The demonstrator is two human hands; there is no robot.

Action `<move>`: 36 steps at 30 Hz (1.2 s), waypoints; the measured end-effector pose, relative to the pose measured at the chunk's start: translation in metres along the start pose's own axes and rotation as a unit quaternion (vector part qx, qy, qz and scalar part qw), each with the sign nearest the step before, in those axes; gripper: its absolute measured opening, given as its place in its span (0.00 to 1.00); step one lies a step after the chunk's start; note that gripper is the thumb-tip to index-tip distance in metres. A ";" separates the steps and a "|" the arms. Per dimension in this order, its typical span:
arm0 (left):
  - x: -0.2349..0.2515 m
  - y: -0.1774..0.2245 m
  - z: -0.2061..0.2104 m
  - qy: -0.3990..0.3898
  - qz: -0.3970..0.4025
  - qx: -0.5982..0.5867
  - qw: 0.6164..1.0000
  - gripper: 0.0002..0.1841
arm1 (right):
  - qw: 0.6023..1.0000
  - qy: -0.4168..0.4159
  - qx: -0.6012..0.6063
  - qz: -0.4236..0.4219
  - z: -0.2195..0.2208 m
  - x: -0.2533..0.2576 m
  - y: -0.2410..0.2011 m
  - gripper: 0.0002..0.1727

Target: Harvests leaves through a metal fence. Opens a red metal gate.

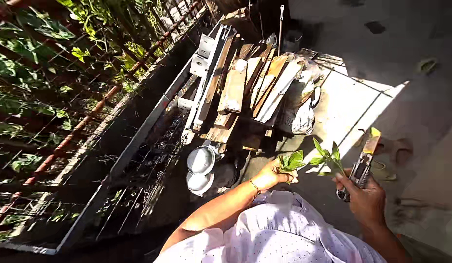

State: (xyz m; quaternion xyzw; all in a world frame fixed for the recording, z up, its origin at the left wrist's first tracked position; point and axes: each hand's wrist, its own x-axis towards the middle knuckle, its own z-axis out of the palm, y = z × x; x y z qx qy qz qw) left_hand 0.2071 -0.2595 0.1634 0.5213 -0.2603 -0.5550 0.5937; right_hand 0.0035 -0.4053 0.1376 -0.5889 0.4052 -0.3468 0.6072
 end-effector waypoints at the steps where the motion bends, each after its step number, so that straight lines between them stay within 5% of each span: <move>1: 0.008 0.000 0.005 -0.016 -0.012 -0.021 1.000 0.28 | 1.000 0.024 0.000 -0.005 -0.016 -0.001 0.001 0.14; 7: 0.076 -0.007 0.037 -0.083 -0.061 -0.090 0.991 0.22 | 0.984 0.170 0.045 -0.008 -0.083 -0.014 0.006 0.13; 12: 0.146 -0.013 0.060 -0.189 -0.037 -0.081 0.978 0.39 | 0.970 0.238 0.038 -0.023 -0.108 -0.007 -0.009 0.12; 16: 0.203 -0.015 0.082 -0.222 -0.047 -0.060 0.972 0.27 | 0.959 0.273 0.075 -0.015 -0.112 0.029 -0.027 0.13; 22: 0.298 -0.013 0.098 -0.226 -0.128 -0.096 0.961 0.27 | 0.950 0.266 0.162 -0.020 -0.111 0.138 -0.037 0.12; 29: 0.431 0.044 0.114 -0.197 -0.127 -0.148 0.961 0.31 | 0.964 0.182 0.184 -0.063 -0.096 0.316 -0.048 0.14; 36: 0.566 0.083 0.146 -0.090 -0.117 -0.200 0.969 0.14 | 0.986 0.145 0.070 -0.032 -0.098 0.437 -0.038 0.16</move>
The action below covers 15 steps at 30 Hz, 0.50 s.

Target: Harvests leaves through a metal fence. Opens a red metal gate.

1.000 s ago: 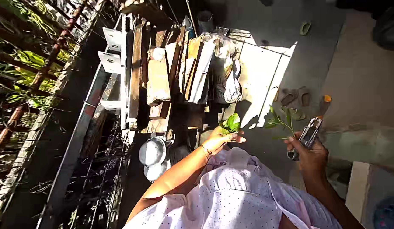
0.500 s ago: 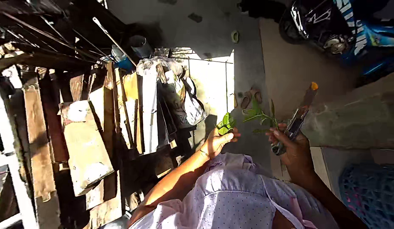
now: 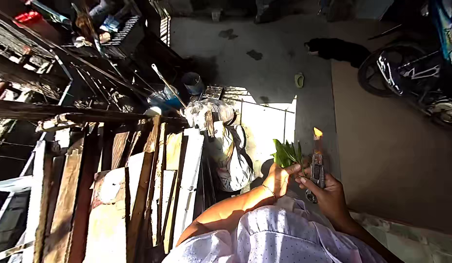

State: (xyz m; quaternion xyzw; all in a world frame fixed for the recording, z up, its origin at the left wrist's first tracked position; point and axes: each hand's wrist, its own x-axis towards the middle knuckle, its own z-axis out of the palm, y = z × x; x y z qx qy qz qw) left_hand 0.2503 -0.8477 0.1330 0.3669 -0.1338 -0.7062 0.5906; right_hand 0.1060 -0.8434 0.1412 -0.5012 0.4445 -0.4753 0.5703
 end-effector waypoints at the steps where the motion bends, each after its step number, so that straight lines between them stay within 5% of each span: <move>1: 0.019 0.008 0.003 0.017 -0.004 -0.011 1.000 0.14 | 1.000 -0.006 -0.007 0.006 0.000 0.020 0.003 0.16; 7: 0.156 0.053 0.006 0.055 0.025 -0.011 0.998 0.13 | 0.999 -0.047 0.009 0.007 -0.001 0.174 0.030 0.17; 15: 0.301 0.181 0.031 0.154 0.137 -0.030 0.978 0.13 | 0.988 -0.130 -0.077 0.019 -0.009 0.389 0.013 0.16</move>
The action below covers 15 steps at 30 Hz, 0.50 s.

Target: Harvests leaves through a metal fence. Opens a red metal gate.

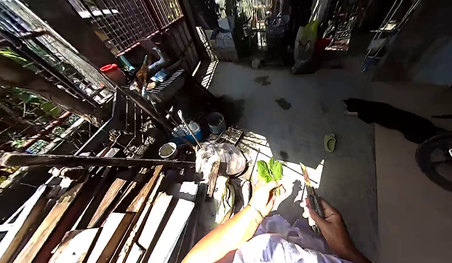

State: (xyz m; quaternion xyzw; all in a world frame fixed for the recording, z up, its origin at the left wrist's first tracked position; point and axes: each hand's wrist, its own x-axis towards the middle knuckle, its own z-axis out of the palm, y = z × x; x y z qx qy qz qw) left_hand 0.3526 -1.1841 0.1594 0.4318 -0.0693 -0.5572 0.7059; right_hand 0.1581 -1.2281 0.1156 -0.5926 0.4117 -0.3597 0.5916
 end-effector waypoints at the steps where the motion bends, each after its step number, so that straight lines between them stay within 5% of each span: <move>1: 0.017 0.007 0.001 0.018 0.015 -0.007 1.000 0.13 | 1.000 -0.007 -0.004 0.012 -0.005 0.025 -0.002 0.17; 11: 0.225 0.075 -0.052 0.130 0.094 0.087 0.983 0.24 | 0.997 -0.027 -0.019 0.076 -0.013 0.281 0.018 0.25; 15: 0.333 0.122 -0.036 0.126 0.088 0.107 0.982 0.14 | 0.991 0.008 -0.008 0.132 -0.016 0.386 0.004 0.22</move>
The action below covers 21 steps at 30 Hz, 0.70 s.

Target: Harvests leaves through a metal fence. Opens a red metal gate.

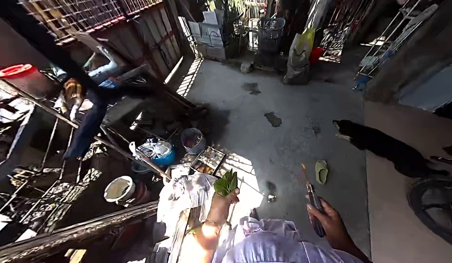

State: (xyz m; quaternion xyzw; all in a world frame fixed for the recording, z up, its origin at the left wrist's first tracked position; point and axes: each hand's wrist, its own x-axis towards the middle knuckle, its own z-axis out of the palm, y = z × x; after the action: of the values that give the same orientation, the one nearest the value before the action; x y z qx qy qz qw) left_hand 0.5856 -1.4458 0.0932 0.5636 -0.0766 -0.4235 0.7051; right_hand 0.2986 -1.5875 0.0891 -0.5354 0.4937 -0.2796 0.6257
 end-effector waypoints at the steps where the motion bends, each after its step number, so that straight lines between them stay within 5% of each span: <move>1: 0.026 0.011 0.014 -0.007 -0.006 0.005 1.000 0.11 | 1.000 0.005 -0.008 -0.001 -0.001 0.025 -0.013 0.22; 10: 0.259 0.080 0.111 -0.062 -0.029 0.145 0.987 0.14 | 0.993 0.115 -0.031 -0.006 -0.010 0.229 -0.073 0.19; 15: 0.388 0.066 0.100 0.074 -0.030 0.145 0.986 0.17 | 0.991 0.128 -0.049 0.013 -0.023 0.398 -0.090 0.18; 21: 0.480 0.086 0.076 0.246 -0.082 0.209 0.943 0.13 | 0.989 0.025 -0.143 0.010 0.036 0.608 -0.197 0.20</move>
State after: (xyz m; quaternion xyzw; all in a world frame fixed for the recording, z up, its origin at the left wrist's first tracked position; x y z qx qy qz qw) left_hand 0.8870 -1.8294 0.0163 0.7890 0.0588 -0.3023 0.5316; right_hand 0.5834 -2.1609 0.0792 -0.6072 0.5494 -0.2128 0.5331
